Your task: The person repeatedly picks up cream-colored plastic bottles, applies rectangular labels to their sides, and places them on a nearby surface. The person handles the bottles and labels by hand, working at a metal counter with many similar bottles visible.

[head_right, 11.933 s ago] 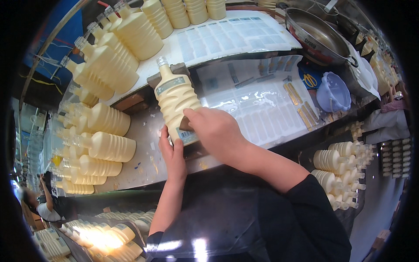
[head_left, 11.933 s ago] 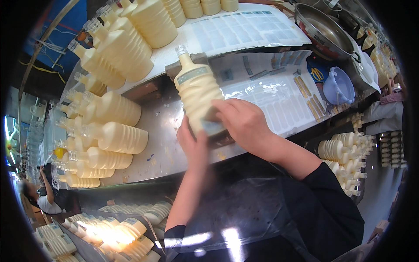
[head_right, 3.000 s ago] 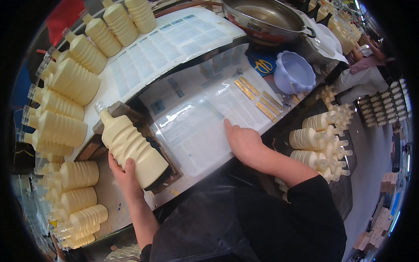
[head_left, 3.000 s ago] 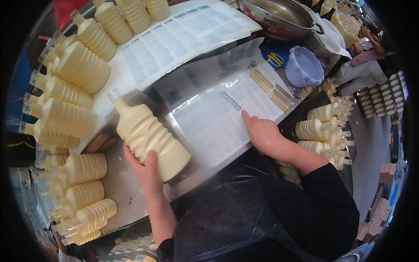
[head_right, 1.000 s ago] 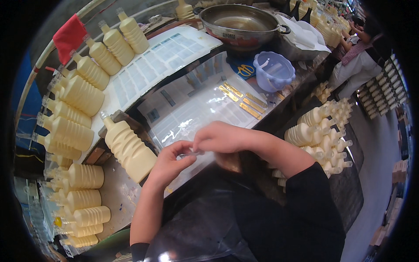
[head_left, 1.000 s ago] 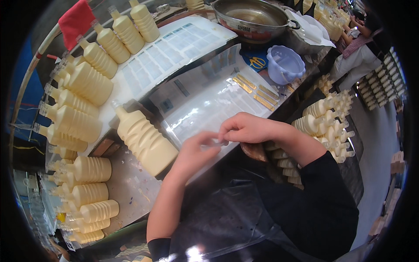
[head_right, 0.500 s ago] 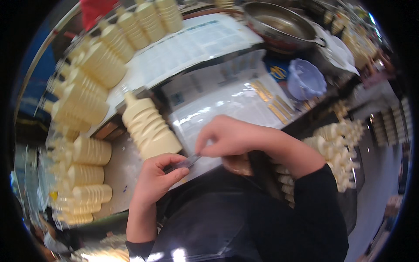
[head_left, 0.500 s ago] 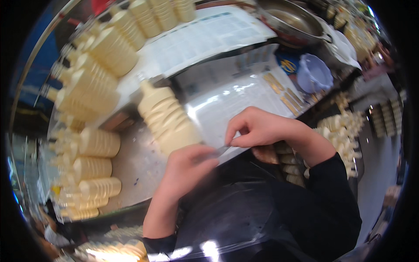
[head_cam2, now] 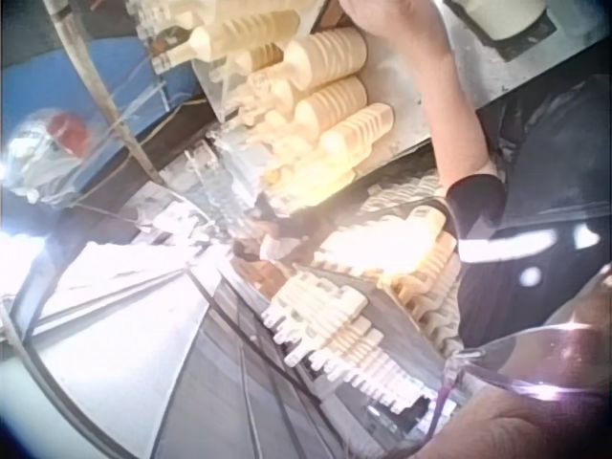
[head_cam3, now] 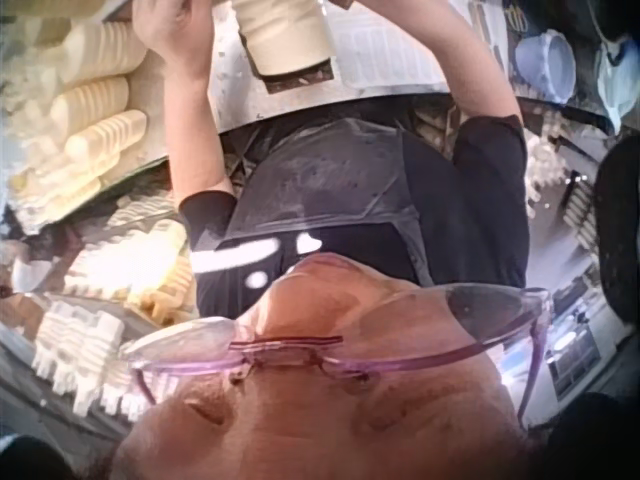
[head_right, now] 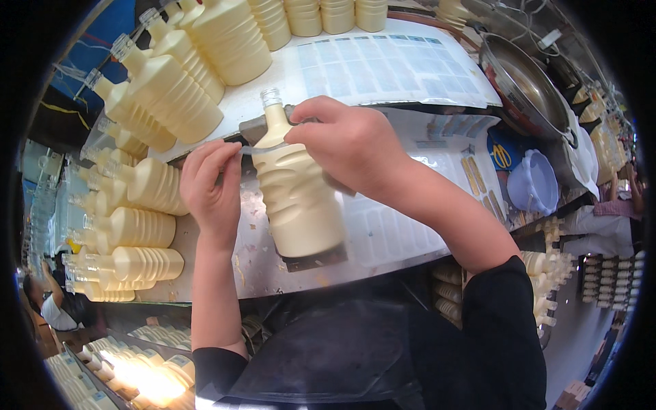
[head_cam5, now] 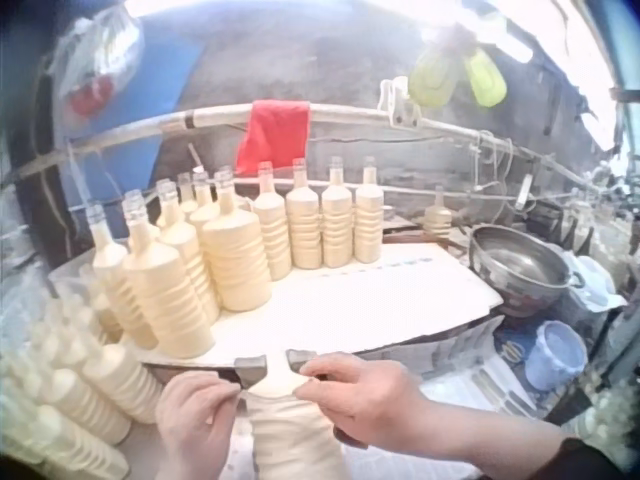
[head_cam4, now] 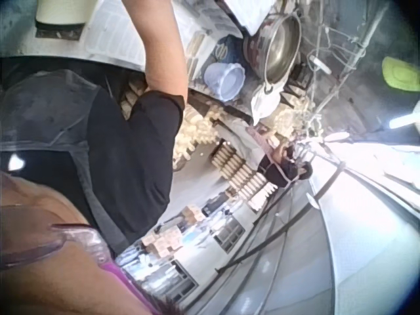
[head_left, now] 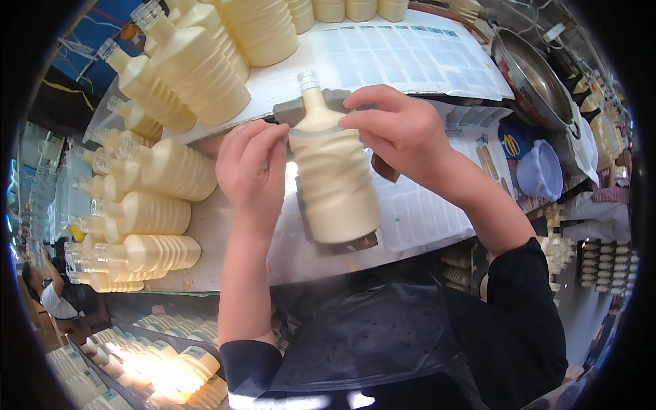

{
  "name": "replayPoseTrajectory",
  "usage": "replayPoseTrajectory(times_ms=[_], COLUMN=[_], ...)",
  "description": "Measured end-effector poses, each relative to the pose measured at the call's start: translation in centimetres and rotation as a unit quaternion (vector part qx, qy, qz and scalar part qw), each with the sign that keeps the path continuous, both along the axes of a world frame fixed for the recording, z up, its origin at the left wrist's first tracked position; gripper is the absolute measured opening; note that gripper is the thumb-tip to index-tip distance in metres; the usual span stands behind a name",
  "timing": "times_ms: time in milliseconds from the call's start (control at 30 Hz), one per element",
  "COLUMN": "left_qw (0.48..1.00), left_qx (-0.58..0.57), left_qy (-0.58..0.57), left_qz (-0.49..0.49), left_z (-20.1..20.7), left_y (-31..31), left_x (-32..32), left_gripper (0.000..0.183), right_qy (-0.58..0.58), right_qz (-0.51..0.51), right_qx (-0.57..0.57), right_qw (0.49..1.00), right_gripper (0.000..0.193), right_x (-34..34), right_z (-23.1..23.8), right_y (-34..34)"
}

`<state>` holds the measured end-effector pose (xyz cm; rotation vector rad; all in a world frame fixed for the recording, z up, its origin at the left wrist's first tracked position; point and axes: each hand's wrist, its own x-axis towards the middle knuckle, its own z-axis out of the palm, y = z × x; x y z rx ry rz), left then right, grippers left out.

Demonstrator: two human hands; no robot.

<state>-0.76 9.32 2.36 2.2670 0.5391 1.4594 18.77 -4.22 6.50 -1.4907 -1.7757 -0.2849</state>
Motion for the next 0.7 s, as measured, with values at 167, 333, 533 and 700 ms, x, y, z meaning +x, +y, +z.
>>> replayPoseTrajectory(times_ms=[167,333,533,700], left_qw=[0.895,0.789,0.841,0.773], left_qx=[-0.431,-0.584,-0.537,-0.612], left_qy=[-0.102,-0.132,-0.037,-0.114], left_qz=[-0.044,-0.136,-0.049,-0.122], left_z=[-3.4,-3.7,-3.2,-3.4], left_y=[-0.3,-1.6,-1.3,-1.2], left_x=[0.7,2.1,3.7,3.1], left_gripper=[0.014,0.038,0.036,0.038], right_qy=[-0.147,-0.184,-0.179,-0.177], right_qz=[0.015,0.010,0.003,0.006], right_qx=[0.013,0.042,0.054,0.063], right_qw=[0.989,0.982,0.982,0.982], right_gripper=[0.033,0.039,0.040,0.039], right_x=[1.3,2.2,2.1,2.4], right_z=[-2.0,-3.1,-3.1,-3.9], right_y=[0.5,0.5,0.8,1.0])
